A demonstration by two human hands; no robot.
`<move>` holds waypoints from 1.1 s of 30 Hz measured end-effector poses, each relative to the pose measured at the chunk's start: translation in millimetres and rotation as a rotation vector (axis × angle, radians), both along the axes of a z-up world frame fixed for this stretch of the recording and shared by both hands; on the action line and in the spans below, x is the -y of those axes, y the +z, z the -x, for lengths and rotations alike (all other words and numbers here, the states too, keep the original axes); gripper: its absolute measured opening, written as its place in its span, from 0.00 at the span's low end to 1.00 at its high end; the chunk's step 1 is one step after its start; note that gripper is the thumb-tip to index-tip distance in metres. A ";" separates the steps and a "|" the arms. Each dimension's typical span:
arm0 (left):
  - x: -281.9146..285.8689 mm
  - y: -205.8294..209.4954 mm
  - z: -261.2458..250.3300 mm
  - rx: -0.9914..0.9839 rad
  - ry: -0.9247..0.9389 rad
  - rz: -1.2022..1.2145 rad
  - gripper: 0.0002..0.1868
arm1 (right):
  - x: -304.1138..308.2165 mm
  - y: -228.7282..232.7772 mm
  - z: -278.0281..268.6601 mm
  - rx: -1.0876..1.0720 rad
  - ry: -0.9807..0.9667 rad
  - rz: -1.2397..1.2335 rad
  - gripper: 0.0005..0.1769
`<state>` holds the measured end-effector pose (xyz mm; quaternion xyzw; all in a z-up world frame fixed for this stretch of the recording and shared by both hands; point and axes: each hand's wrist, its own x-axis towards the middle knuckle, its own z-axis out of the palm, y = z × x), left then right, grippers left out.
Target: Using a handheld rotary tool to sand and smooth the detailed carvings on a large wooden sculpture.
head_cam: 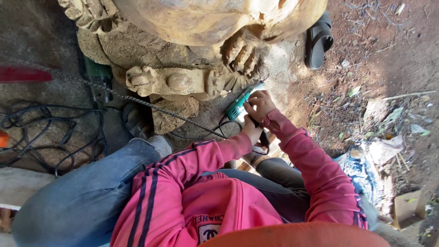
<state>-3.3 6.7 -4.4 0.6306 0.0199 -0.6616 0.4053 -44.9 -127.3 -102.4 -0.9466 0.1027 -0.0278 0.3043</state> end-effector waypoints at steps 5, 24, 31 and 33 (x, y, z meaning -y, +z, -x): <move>-42.3 3.2 -28.5 0.286 -0.284 0.028 0.28 | -35.6 8.6 -1.4 -0.102 -0.463 -0.430 0.18; -80.7 -53.3 -51.6 0.566 -0.325 0.012 0.28 | -105.8 -36.5 -48.5 0.568 -1.060 -1.350 0.15; -76.0 -27.7 -47.4 0.575 -0.257 0.009 0.25 | -105.3 -45.8 -49.2 0.439 -0.940 -1.078 0.14; -77.2 -26.6 -46.6 0.548 -0.199 0.016 0.24 | -107.3 -39.9 -48.7 0.414 -0.908 -1.046 0.16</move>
